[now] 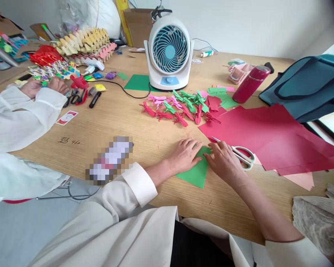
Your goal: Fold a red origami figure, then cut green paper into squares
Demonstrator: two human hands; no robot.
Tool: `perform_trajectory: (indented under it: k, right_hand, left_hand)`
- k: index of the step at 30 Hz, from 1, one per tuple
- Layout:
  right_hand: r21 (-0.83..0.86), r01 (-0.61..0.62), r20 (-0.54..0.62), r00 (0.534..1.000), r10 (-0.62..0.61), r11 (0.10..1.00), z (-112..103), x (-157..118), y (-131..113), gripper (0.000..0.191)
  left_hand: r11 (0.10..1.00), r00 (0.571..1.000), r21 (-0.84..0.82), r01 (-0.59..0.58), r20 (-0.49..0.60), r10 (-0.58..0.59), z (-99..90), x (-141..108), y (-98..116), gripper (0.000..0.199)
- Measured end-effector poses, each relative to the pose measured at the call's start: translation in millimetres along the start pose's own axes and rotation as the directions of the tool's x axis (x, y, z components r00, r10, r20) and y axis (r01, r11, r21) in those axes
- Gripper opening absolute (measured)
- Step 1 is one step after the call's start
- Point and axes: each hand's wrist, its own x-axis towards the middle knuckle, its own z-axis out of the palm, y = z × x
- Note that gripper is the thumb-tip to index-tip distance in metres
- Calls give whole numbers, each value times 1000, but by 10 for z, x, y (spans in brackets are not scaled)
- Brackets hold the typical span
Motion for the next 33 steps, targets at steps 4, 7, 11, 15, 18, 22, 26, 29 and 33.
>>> perform_trajectory:
  k: [4,7,11,15,18,22,26,29,33]
  right_hand:
    - [47,-67,16,998,66,997,30,25,-4,29]
    - [80,-122,18,993,121,989,44,51,-7,26]
    - [243,-173,-9,983,181,954,29,73,-4,24]
    - [549,-250,89,966,242,798,-13,76,-1,28]
    - [728,-230,90,966,242,646,-48,76,-20,35]
    - [899,-141,25,962,272,415,-108,95,-73,41]
    - [959,-54,-39,947,318,279,-156,108,-114,46]
    - [952,-33,-84,928,363,304,-174,99,-127,48]
    - [947,0,-136,905,402,320,-188,85,-136,47]
  left_hand:
    - [1000,1000,-9,-3,5,3,-22,0,6,52]
    - [1000,1000,-20,-5,1,5,-25,6,10,51]
    - [999,1000,-39,6,2,-6,-26,5,15,50]
    - [997,1000,-71,6,-15,-7,-49,4,26,53]
    - [991,995,-134,15,-95,-28,-69,16,10,59]
    - [926,938,-362,106,-273,-213,-82,60,-93,73]
    - [481,898,-864,151,-83,-431,-107,104,-206,77]
    - [108,913,-967,232,179,-366,-146,98,-214,61]
    - [-17,879,-927,375,361,-312,-189,65,-156,53]
